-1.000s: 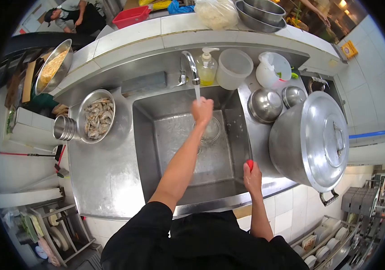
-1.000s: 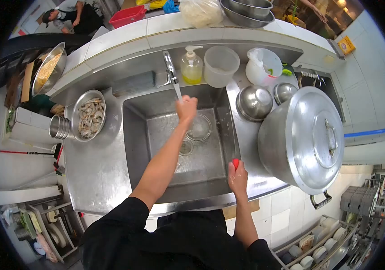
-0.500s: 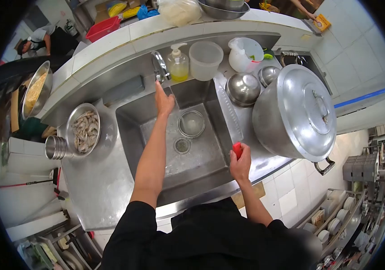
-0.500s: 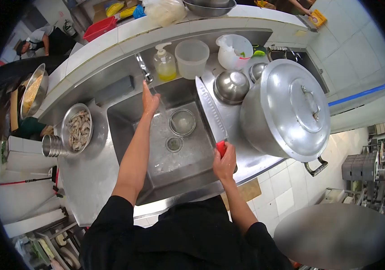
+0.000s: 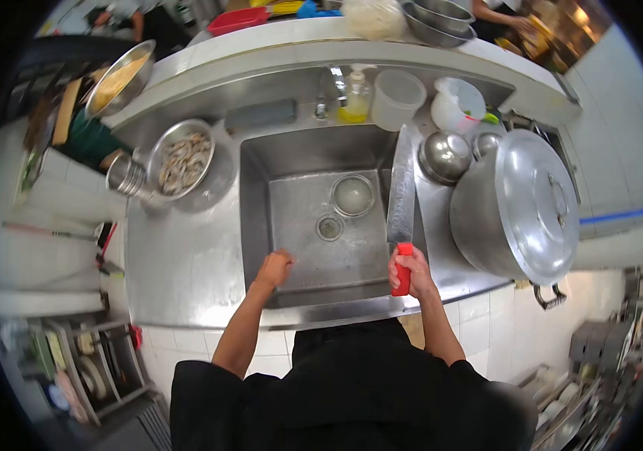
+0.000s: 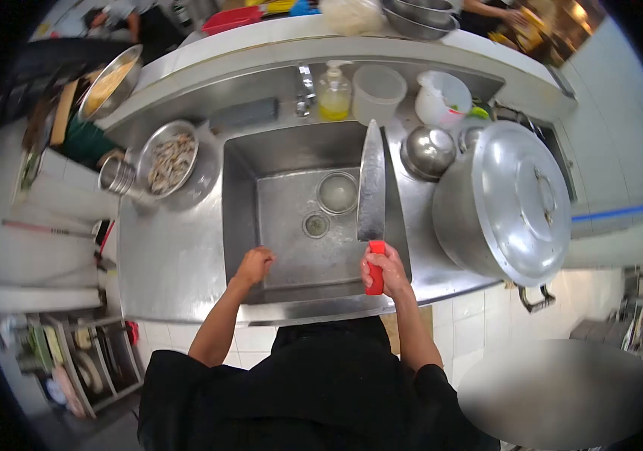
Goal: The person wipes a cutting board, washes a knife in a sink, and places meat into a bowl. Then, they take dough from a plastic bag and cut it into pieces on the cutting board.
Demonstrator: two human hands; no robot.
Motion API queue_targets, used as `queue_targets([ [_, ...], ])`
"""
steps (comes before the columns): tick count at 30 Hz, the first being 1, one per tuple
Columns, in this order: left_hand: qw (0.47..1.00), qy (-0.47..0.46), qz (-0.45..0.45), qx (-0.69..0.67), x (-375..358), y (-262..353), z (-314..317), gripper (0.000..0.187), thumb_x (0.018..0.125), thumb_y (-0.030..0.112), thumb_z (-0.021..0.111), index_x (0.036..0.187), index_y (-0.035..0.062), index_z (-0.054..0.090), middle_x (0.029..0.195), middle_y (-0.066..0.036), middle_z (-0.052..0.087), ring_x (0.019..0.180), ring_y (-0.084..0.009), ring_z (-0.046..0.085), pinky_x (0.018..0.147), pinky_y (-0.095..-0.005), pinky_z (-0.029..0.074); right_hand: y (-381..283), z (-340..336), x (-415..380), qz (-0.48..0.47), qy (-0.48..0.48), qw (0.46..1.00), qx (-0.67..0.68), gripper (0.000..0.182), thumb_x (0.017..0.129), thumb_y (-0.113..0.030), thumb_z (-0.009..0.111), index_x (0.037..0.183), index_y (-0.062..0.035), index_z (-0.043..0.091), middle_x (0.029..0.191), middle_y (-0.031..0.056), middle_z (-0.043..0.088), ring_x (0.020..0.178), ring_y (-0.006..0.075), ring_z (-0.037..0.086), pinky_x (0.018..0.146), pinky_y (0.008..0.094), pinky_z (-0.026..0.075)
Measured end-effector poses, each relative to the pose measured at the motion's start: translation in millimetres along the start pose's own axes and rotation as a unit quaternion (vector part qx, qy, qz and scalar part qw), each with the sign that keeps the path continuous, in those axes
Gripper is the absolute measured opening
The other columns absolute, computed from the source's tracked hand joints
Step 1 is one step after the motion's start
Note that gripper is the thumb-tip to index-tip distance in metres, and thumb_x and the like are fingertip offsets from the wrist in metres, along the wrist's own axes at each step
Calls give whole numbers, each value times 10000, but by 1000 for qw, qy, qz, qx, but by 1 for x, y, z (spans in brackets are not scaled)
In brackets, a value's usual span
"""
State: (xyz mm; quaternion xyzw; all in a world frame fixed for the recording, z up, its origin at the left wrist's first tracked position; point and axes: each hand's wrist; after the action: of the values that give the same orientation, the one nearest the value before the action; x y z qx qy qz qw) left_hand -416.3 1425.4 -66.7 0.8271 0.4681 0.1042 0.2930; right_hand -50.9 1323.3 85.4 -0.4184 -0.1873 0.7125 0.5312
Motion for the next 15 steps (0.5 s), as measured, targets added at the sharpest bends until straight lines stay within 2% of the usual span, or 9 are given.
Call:
queue_targets([
  [2,994,45,-89,-33,-28,27,-27,154,863,183,627,838,67,725,937,-166,690,891,-373,649,789,-471,517,0,5,7,32,1,999,-23,149,875,-66,602,919,-60,459,649,90,519,449,181,492,407,314,414],
  [5,976,127,-174,6,-73,78,-46,232,852,259,693,773,41,693,815,-150,676,752,-379,641,671,-461,513,14,-7,20,49,-21,991,-122,163,869,-77,616,907,-70,458,632,71,509,441,170,484,393,305,408],
  [7,956,180,-229,27,-103,111,-34,267,863,300,695,807,39,707,820,-150,676,762,-362,642,677,-444,512,21,-12,29,49,-32,978,-200,135,865,-61,591,892,-74,460,624,52,502,435,153,476,382,303,403],
  [11,879,406,-251,-16,-159,174,26,112,876,152,644,882,55,700,845,-155,664,809,-348,631,721,-430,506,31,-5,32,28,-43,957,-285,85,849,-20,525,868,-68,458,602,32,480,430,128,458,377,283,388],
  [13,806,523,-269,-63,-182,225,51,103,868,66,591,911,47,683,847,-172,644,781,-359,620,726,-427,510,31,-4,28,41,-101,955,-277,91,857,-20,525,883,-68,452,600,29,472,426,122,445,376,283,387],
  [14,810,457,-360,-79,-199,241,73,208,846,51,592,1034,54,681,959,-189,653,841,-340,635,767,-381,519,29,-5,29,44,-124,953,-272,94,861,-21,525,891,-68,450,598,28,468,424,118,438,375,283,387],
  [15,821,384,-396,-146,-215,248,105,270,857,84,616,1123,53,653,1051,-186,652,905,-329,640,804,-368,518,27,-8,31,47,-147,950,-271,97,865,-22,523,902,-68,446,604,28,469,427,117,436,376,283,387],
])
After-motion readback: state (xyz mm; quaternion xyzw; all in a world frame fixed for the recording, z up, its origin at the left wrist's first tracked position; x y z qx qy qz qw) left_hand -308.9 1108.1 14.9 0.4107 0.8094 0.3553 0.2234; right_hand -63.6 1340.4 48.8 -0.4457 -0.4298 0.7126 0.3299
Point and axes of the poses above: each hand's wrist, its own x-axis towards the middle knuckle, its own z-axis out of the palm, y = z × x
